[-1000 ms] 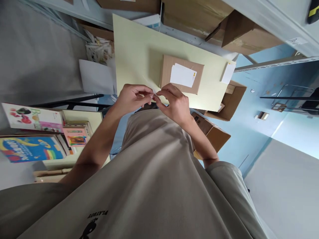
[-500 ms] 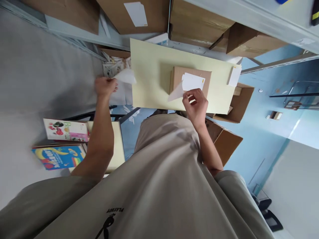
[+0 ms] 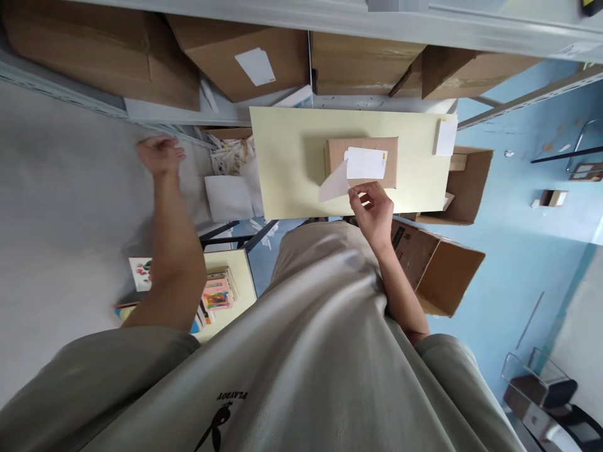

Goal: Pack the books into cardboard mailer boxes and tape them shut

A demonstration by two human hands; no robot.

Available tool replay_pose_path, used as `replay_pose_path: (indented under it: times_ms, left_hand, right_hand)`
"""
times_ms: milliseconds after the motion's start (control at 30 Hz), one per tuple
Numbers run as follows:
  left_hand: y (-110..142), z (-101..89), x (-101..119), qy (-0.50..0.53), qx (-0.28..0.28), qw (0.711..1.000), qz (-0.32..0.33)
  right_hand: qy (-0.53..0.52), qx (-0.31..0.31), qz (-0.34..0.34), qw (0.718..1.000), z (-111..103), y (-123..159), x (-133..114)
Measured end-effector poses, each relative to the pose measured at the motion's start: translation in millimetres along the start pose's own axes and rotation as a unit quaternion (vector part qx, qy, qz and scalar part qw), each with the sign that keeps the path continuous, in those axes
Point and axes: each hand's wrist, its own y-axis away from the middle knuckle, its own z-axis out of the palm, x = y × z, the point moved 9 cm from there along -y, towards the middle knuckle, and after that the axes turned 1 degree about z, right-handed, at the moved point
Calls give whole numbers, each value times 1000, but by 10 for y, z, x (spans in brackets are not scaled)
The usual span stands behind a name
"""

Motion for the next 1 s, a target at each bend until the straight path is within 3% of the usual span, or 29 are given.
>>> replay_pose_path:
  times_ms: [100, 200, 300, 367, 467, 567, 667, 800, 900, 1000]
  left_hand:
    - [289, 441, 36, 42, 24, 996, -73]
    - [840, 1121, 325, 126, -25, 989, -71]
    - [1512, 1761, 821, 215, -144, 966, -29]
    - [1921, 2043, 1136, 253, -225, 941, -13]
    - [2308, 2234, 1438, 300, -289, 909, -17]
    - [2436, 2329, 1529, 336, -303, 891, -31]
    - [2427, 2418, 1498, 345, -280, 895, -35]
    - [2389, 2556, 1413, 325, -228, 916, -52]
    - [2394, 2642, 1446, 321, -207, 923, -47]
    - [2442, 2690, 1533, 320, -196, 926, -39]
  right_hand:
    - [-8, 0, 16, 1000, -9, -25, 53]
    - [-6, -10, 18, 1000, -19, -72, 59]
    - [21, -10, -3, 1000, -52, -107, -7]
    - [55, -13, -24, 998, -56, -107, -73]
    - [123, -17, -63, 990, -18, -67, -168]
    - [185, -26, -104, 977, 81, -7, -206]
    - [214, -62, -126, 967, 222, 25, -140]
    - [221, -164, -118, 954, 348, -22, 75]
    - [175, -198, -102, 959, 171, -205, 227]
    - [105, -121, -72, 985, -307, -579, 391]
